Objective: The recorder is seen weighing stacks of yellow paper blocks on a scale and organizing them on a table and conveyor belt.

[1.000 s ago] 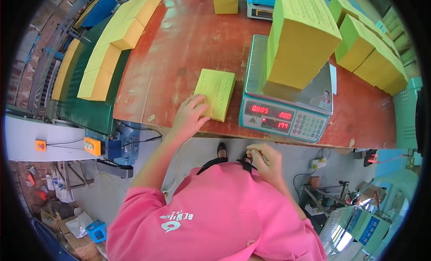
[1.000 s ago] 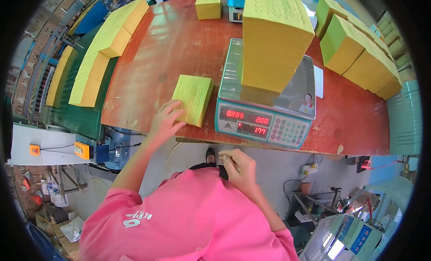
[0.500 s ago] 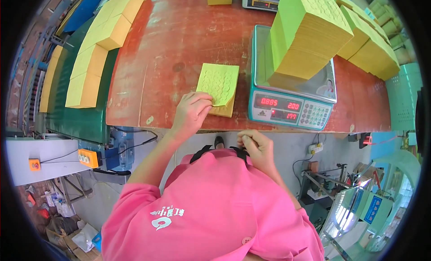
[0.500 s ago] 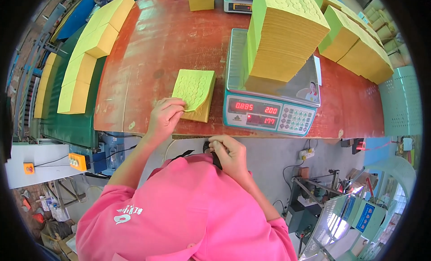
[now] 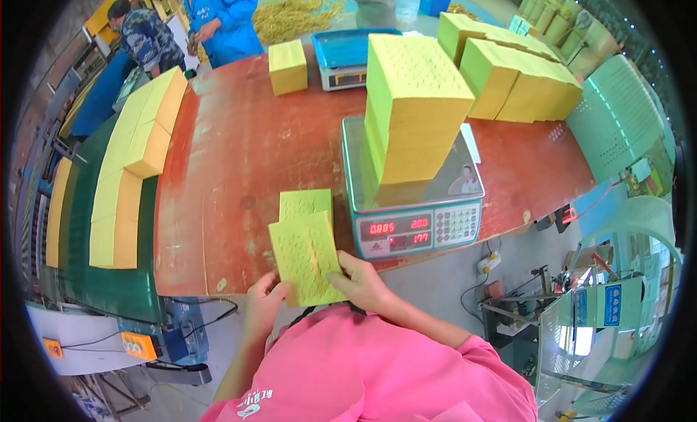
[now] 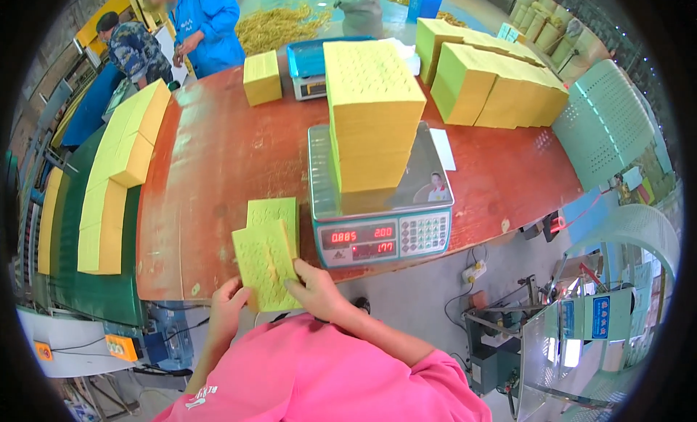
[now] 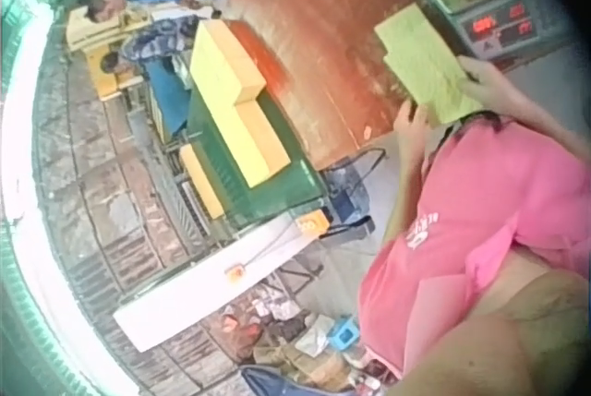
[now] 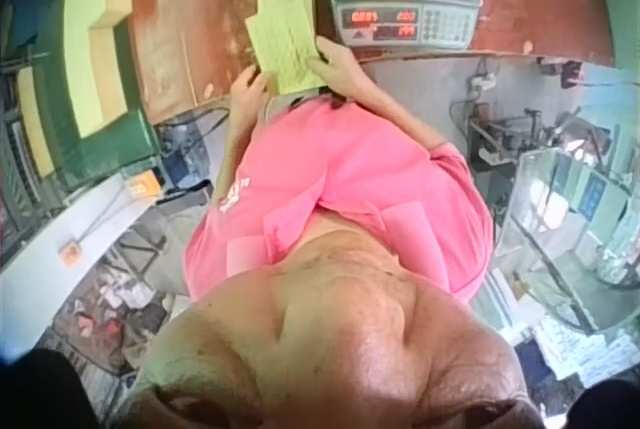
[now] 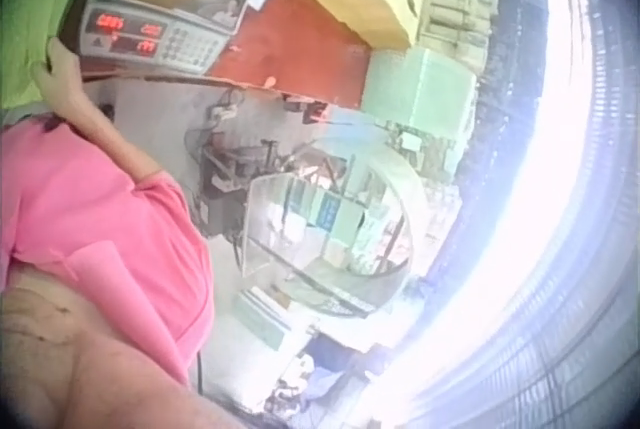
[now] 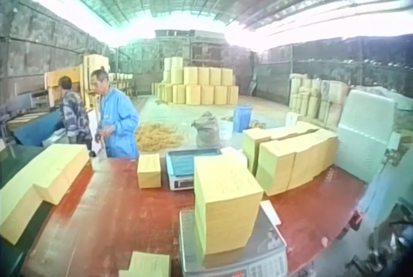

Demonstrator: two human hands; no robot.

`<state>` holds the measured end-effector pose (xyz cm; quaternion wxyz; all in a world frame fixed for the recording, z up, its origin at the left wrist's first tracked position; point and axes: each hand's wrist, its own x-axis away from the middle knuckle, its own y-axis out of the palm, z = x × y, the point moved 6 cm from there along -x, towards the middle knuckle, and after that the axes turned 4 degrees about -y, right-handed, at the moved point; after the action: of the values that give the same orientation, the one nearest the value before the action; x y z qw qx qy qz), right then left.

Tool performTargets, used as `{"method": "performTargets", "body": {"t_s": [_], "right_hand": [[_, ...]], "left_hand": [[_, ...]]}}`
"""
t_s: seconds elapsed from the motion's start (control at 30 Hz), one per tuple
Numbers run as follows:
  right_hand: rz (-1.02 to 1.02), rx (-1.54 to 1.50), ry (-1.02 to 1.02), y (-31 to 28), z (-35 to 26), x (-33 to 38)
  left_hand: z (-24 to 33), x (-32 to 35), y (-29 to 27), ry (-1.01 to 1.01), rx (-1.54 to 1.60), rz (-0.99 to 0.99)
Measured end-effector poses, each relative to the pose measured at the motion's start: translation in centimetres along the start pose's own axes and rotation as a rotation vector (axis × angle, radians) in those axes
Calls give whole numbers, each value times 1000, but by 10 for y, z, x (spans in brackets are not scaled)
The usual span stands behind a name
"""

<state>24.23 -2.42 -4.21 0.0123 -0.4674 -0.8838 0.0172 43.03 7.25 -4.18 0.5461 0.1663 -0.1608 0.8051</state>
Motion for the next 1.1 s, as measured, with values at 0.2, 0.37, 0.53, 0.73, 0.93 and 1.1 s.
{"method": "performTargets", "body": {"t_s": [0.2,0.37,0.53,0.73,0.93,1.1], "right_hand": [[-32,153,-216,-49,-104,-22],[288,314,-346,-158,-237,-71],[452,165,-414,-245,-267,-141],[457,264,-295,-274,-232,-168],[494,447,-450,-288,-221,-176],[478,431,-445,-284,-217,-167]], "left_hand": [[89,-9,18,66,260,-93],[263,-41,91,380,271,-268],[349,-113,151,452,124,-418],[331,-152,177,380,-118,-327],[331,-142,181,423,-168,-266],[327,-141,181,455,-220,-269]]}}
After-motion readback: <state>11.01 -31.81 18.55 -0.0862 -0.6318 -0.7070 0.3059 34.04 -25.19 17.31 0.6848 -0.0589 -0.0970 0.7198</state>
